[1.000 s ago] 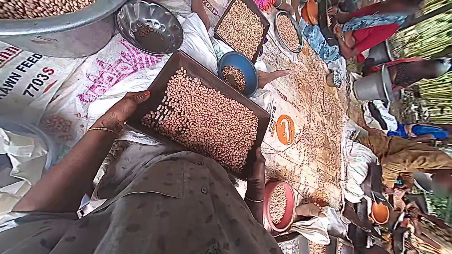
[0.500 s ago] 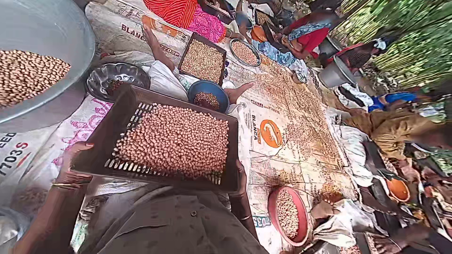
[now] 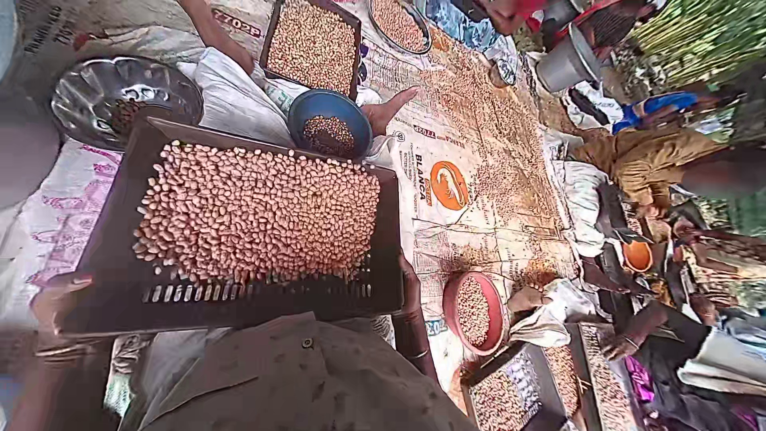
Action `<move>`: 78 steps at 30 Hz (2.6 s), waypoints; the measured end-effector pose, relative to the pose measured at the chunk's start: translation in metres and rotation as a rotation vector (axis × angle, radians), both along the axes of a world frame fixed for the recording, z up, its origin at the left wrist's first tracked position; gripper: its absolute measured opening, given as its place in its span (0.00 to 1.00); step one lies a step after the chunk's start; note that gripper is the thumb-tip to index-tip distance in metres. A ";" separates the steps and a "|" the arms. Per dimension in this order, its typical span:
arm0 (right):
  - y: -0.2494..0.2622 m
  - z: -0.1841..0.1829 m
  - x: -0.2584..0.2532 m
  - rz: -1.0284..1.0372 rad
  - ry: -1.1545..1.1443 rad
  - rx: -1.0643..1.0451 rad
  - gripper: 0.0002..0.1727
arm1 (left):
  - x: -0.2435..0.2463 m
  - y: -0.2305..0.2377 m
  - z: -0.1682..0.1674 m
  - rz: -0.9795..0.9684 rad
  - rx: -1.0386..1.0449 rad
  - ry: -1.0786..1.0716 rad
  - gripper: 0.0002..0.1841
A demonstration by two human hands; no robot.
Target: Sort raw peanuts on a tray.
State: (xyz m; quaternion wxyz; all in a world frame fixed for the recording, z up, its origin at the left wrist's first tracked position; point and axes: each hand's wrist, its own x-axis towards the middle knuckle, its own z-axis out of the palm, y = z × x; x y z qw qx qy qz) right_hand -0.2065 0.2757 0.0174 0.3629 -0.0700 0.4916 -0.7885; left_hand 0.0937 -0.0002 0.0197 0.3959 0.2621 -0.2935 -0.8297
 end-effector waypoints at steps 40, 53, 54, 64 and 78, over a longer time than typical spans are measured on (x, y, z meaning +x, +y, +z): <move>0.000 -0.025 -0.049 0.296 0.995 1.240 0.21 | 0.009 -0.022 -0.060 -0.308 -0.513 -1.027 0.24; -0.119 -0.001 -0.068 0.175 1.396 0.546 0.14 | 0.006 -0.019 -0.056 -0.283 -0.396 -0.873 0.23; -0.131 -0.004 -0.067 0.237 1.408 0.560 0.14 | 0.007 -0.020 -0.060 -0.279 -0.400 -0.865 0.23; -0.163 -0.034 -0.055 0.270 1.582 0.895 0.11 | -0.003 -0.012 -0.039 -0.264 -0.325 -0.834 0.23; -0.050 -0.004 -0.012 0.599 0.941 0.528 0.08 | 0.001 -0.011 -0.045 -0.223 -0.339 -0.863 0.22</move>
